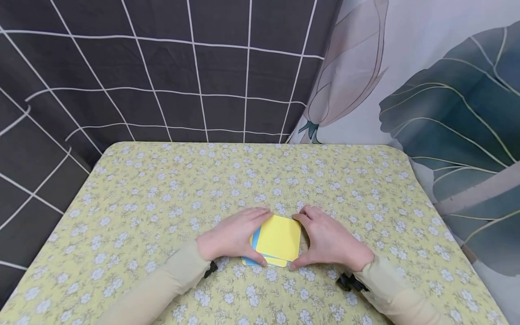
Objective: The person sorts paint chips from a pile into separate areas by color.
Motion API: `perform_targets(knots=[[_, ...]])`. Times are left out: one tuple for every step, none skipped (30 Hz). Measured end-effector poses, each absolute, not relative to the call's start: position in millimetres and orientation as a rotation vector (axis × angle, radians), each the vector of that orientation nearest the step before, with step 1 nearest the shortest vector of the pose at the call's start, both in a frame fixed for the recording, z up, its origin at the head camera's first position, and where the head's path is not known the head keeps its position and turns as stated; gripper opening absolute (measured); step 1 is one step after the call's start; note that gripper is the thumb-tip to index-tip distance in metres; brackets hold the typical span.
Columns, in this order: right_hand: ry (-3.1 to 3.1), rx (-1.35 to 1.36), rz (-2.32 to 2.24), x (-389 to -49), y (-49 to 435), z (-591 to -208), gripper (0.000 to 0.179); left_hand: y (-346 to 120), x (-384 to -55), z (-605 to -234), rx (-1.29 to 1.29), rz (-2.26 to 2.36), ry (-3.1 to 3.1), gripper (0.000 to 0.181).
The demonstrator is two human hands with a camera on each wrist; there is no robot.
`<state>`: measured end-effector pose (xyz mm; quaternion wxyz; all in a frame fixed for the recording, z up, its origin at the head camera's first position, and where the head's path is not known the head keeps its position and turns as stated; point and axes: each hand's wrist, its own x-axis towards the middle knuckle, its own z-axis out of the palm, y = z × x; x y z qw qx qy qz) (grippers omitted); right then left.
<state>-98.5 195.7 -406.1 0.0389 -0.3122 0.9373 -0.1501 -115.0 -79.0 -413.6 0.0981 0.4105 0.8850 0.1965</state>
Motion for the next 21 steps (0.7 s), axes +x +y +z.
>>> perform_targets(knots=[[2.875, -0.973, -0.459, -98.3, 195.6, -406.7, 0.116, -78.8, -114.9, -413.3, 1.209, 0.58, 2.613, 0.114], [2.877, -0.981, -0.458, -98.1, 195.5, -407.3, 0.114, -78.7, -114.9, -413.2, 1.206, 0.577, 2.61, 0.113], [2.88, -0.987, -0.457, -97.9, 195.8, -407.9, 0.113, -78.6, -115.0, -413.2, 1.204, 0.576, 2.607, 0.111], [2.88, -0.991, -0.457, -97.8, 196.0, -408.3, 0.111, -78.6, -115.0, -413.0, 1.199, 0.576, 2.605, 0.11], [2.88, -0.992, -0.459, -97.8, 196.2, -408.5, 0.11, -78.5, -115.1, -413.1, 1.197, 0.577, 2.605, 0.108], [2.879, -0.99, -0.46, -97.8, 196.4, -408.7, 0.108, -78.4, -115.2, -413.2, 1.197, 0.577, 2.605, 0.107], [2.877, -0.985, -0.464, -97.8, 196.3, -409.0, 0.107, -78.5, -115.4, -413.4, 1.196, 0.581, 2.606, 0.107], [2.874, -0.979, -0.471, -97.9, 196.4, -409.5, 0.106, -78.5, -115.4, -413.5, 1.198, 0.586, 2.606, 0.107], [2.871, -0.975, -0.479, -98.0, 196.3, -409.8, 0.106, -78.6, -115.4, -413.5, 1.199, 0.591, 2.607, 0.107], [2.869, -0.97, -0.487, -98.0, 196.3, -409.8, 0.105, -78.6, -115.3, -413.3, 1.2, 0.6, 2.608, 0.108], [2.871, -0.965, -0.492, -98.1, 196.4, -409.6, 0.105, -78.6, -115.4, -413.2, 1.2, 0.607, 2.61, 0.109], [2.873, -0.963, -0.498, -98.2, 196.4, -409.1, 0.106, -78.4, -115.6, -412.8, 1.202, 0.619, 2.613, 0.11], [2.876, -0.96, -0.503, -98.7, 196.4, -408.6, 0.106, -78.2, -115.8, -412.0, 1.204, 0.637, 2.612, 0.11], [2.877, -0.955, -0.512, -99.4, 196.5, -407.4, 0.107, -78.1, -116.0, -411.4, 1.2, 0.654, 2.613, 0.111], [2.881, -0.949, -0.52, -100.3, 196.5, -405.9, 0.107, -78.1, -116.6, -410.6, 1.196, 0.67, 2.617, 0.111], [2.881, -0.939, -0.533, -101.5, 196.5, -403.6, 0.107, -78.1, -117.4, -409.4, 1.192, 0.687, 2.622, 0.111], [2.881, -0.929, -0.548, -103.2, 196.3, -401.1, 0.108, -78.2, -118.5, -408.0, 1.187, 0.699, 2.629, 0.111], [2.879, -0.92, -0.564, -105.5, 196.1, -398.5, 0.109, -78.6, -119.9, -406.6, 1.182, 0.713, 2.637, 0.11], [2.876, -0.912, -0.584, -108.4, 195.9, -395.7, 0.109, -79.0, -121.7, -405.0, 1.171, 0.731, 2.644, 0.11], [2.878, -0.905, -0.603, -111.6, 195.8, -392.7, 0.11, -79.7, -123.9, -403.3, 1.163, 0.747, 2.655, 0.11], [2.877, -0.904, -0.626, -115.5, 195.7, -389.6, 0.11, -80.3, -126.9, -401.3, 1.156, 0.76, 2.668, 0.11]])
